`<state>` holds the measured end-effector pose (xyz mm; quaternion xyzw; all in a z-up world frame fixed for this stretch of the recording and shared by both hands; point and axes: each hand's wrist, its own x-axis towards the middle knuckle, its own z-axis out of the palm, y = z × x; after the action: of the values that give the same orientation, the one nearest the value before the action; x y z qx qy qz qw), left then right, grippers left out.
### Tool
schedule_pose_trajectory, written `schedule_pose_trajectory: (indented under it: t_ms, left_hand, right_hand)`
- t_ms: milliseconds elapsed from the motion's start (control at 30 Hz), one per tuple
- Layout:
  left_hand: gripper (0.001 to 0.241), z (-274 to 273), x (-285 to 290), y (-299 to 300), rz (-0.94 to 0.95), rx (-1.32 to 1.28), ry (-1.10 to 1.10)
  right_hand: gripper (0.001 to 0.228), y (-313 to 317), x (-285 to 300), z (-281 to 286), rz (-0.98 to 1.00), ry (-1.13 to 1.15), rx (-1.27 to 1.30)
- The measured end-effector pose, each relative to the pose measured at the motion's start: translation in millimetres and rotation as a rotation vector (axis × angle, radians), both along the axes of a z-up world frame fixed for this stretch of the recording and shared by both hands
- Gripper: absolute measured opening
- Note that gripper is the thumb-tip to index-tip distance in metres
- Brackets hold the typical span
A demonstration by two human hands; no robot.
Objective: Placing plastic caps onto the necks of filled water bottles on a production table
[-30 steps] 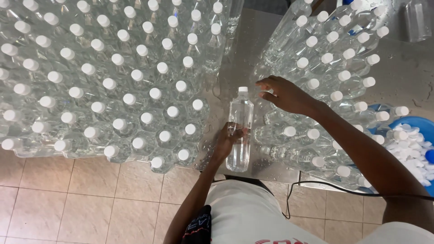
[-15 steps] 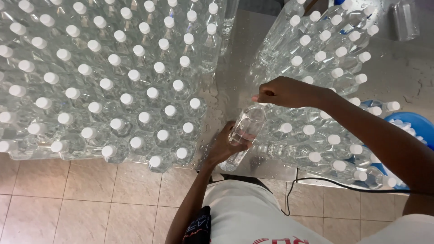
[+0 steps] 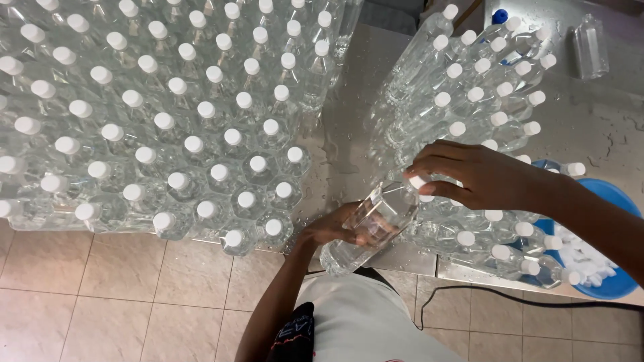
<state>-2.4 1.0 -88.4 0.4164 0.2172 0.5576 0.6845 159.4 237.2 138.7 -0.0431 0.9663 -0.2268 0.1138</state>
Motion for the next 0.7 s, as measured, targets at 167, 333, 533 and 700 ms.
schedule_pose_trajectory:
  t_ms: [167, 333, 533, 700]
  left_hand:
    - [0.076, -37, 14, 17, -0.260, 0.184, -0.206]
    - [0.114, -84, 37, 20, -0.332, 0.049, -0.125]
    - [0.106, 33, 12, 7, -0.150, -0.234, 0.209]
    - [0.101, 47, 65, 35, 1.011, -0.111, 1.646]
  right_hand:
    - [0.037, -10, 1, 0, 0.266, 0.246, 0.463]
    - [0.055, -31, -9, 17, 0.671, 0.683, 0.617]
    - [0.050, 9, 1, -44, -0.003, 0.443, 0.131]
    - [0.042, 121, 17, -144, -0.010, -0.335, 0.654]
